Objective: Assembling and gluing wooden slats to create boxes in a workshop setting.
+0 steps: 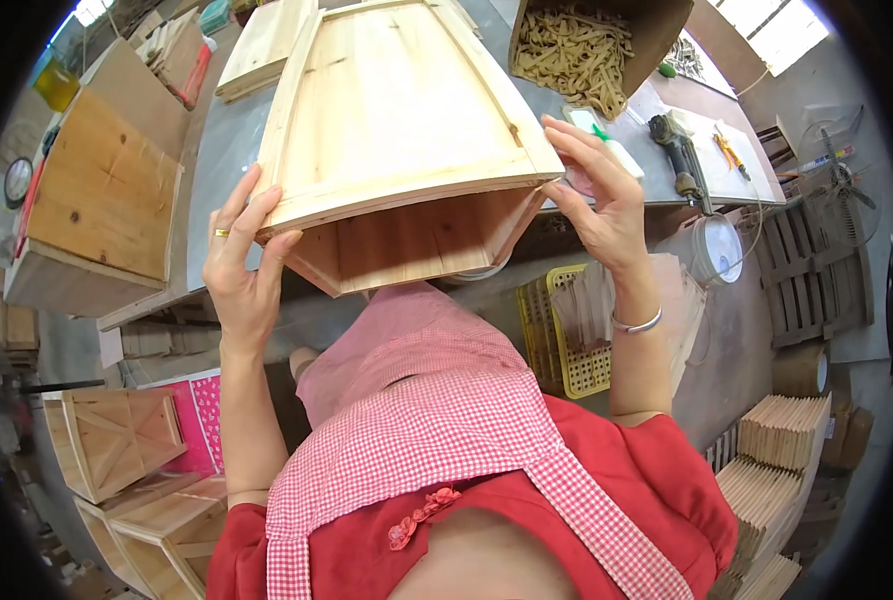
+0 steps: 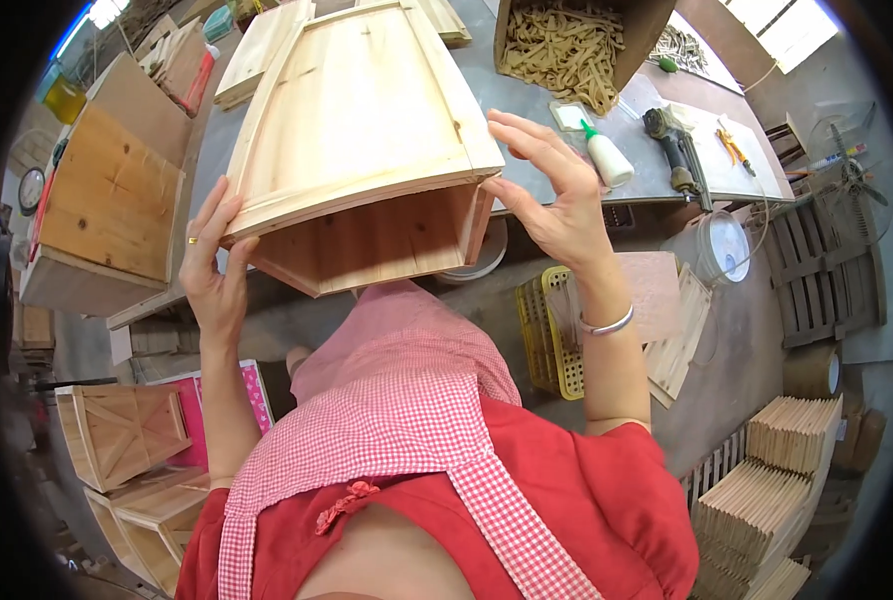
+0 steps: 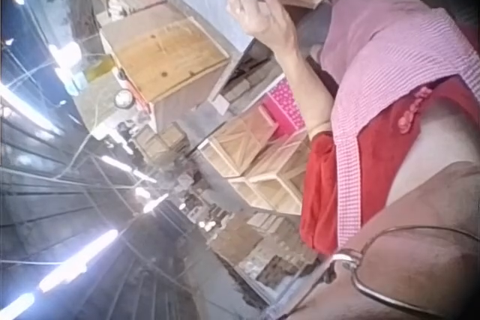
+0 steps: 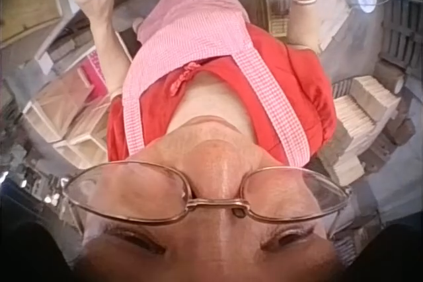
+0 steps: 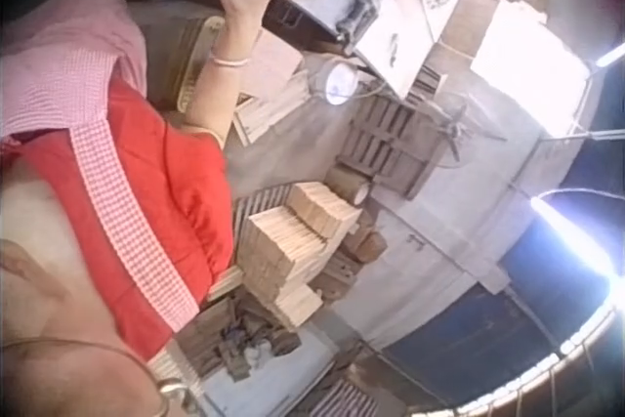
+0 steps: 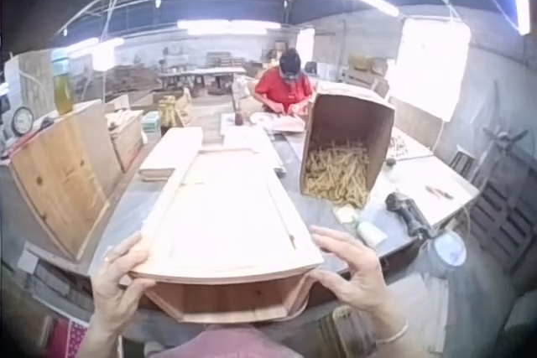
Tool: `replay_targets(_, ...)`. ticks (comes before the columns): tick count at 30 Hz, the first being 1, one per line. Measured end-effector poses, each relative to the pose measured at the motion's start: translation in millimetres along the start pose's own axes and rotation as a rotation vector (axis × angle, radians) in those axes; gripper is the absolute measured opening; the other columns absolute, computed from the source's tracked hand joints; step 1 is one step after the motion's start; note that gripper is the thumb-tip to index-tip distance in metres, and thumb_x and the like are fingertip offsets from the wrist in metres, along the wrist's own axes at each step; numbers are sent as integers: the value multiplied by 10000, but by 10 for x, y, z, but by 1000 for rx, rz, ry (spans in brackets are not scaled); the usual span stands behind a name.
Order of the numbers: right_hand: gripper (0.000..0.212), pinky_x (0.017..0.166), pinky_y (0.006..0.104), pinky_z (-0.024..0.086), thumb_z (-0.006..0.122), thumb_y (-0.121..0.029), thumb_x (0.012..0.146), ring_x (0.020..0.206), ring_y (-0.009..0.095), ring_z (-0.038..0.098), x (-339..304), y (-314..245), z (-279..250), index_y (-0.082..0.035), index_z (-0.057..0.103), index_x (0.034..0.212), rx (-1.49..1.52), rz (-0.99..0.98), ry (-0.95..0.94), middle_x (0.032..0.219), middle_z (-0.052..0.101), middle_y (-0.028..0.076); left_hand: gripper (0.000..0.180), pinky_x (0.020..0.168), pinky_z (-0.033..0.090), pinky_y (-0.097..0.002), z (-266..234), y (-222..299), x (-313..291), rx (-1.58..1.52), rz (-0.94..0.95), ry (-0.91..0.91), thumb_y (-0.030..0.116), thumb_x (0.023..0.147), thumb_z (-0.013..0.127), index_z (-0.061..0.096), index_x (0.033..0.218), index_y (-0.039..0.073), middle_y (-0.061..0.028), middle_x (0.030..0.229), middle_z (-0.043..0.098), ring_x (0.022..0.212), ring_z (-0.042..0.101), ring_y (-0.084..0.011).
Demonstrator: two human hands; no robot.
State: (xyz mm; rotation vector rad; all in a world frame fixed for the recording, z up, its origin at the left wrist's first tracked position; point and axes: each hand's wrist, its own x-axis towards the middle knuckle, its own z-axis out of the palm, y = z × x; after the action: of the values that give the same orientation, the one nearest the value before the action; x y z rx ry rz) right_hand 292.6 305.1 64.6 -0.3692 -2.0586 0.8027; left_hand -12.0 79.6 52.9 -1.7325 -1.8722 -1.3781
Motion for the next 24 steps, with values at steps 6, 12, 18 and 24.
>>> replay_targets(6, 399, 944, 327, 538, 749, -13, 841, 1112, 223, 664, -43, 42, 84, 9, 685, 1234, 134, 1, 57, 1295, 665, 170, 405, 892, 513, -351, -39, -21, -4, -21, -4, -24, 109, 832, 779, 692, 1224, 50, -161, 1384, 610, 1083, 614, -270)
replay_targets(12, 376, 955, 328, 534, 755, -12, 836, 1129, 241, 672, -32, 104, 42, 9, 705, 1208, -32, -89, 17, 1271, 681, 180, 419, 909, 502, -362, -78, -66, 16, 27, 39, -50, 78, 813, 782, 693, 1221, 47, -176, 1368, 621, 1077, 626, -270)
replay_targets(18, 401, 991, 319, 508, 725, -4, 870, 1208, 254, 626, -56, 114, 97, 19, 668, 1266, -52, -125, 20, 1307, 656, 189, 405, 946, 503, -338, -104, -81, 12, -161, -73, -64, 40, 829, 763, 692, 1227, 35, -168, 1379, 617, 1067, 641, -241)
replay_targets(24, 368, 1024, 341, 496, 692, -15, 921, 1219, 264, 622, -60, 71, 113, 53, 643, 1279, -104, -154, 29, 1311, 647, 214, 422, 1132, 378, -353, -219, -245, -30, -373, -101, -175, 22, 941, 651, 591, 1356, -18, -210, 1491, 496, 1380, 473, -263)
